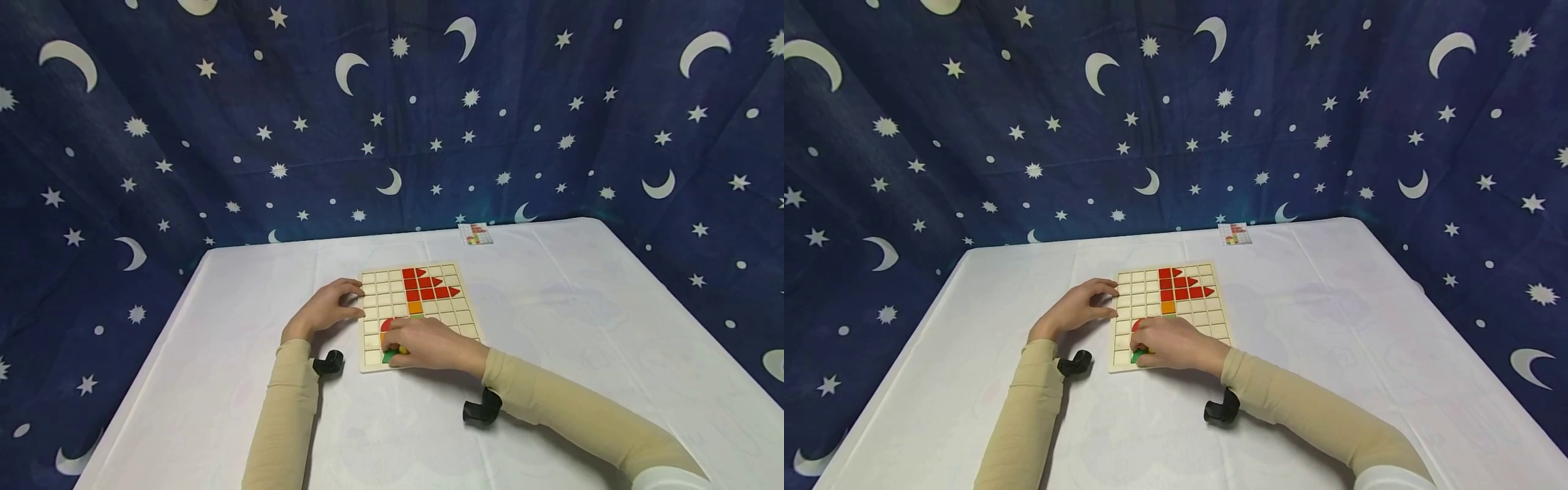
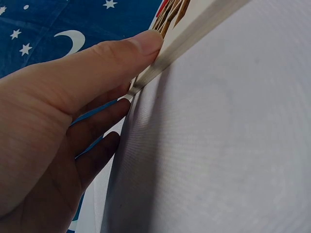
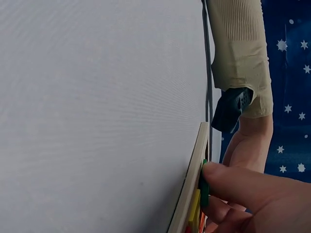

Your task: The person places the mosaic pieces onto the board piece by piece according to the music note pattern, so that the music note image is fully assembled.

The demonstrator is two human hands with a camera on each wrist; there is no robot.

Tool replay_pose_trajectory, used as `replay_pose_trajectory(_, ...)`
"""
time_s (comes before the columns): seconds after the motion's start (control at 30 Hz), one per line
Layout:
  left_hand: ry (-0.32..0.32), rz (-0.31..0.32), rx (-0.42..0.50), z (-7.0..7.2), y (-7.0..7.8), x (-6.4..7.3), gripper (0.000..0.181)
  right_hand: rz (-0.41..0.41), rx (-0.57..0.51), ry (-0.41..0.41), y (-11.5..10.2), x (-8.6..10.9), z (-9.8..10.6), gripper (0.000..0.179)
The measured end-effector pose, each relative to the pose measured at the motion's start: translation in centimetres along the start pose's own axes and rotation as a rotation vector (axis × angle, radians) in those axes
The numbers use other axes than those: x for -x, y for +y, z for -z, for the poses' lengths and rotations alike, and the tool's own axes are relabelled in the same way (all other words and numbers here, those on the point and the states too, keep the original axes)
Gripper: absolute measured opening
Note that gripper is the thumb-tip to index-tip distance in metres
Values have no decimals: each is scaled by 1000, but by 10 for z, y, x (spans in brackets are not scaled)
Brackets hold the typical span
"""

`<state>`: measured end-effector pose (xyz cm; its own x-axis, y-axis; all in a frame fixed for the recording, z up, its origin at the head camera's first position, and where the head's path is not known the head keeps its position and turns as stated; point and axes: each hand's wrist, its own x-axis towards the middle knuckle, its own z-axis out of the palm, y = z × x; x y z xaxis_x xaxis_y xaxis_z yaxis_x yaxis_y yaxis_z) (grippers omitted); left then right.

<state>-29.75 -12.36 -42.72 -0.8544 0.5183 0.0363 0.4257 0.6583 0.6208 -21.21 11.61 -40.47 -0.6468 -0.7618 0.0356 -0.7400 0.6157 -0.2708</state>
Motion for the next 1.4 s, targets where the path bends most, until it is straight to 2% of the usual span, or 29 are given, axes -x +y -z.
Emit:
replay_pose_trajectory(0.4, 8, -19, 2, 0, -1, 0, 43, 47, -1, -65, 1, -7, 2, 10)
replay_pose_trajectory(1.0, 7, -16, 2, 2, 2, 0, 43, 9, -24, -137, 5, -11, 9, 12)
replay_pose_trajectory(1.4, 14, -24, 4, -1, -3, 0, 42, -35, -68, -126, 2, -11, 7, 12)
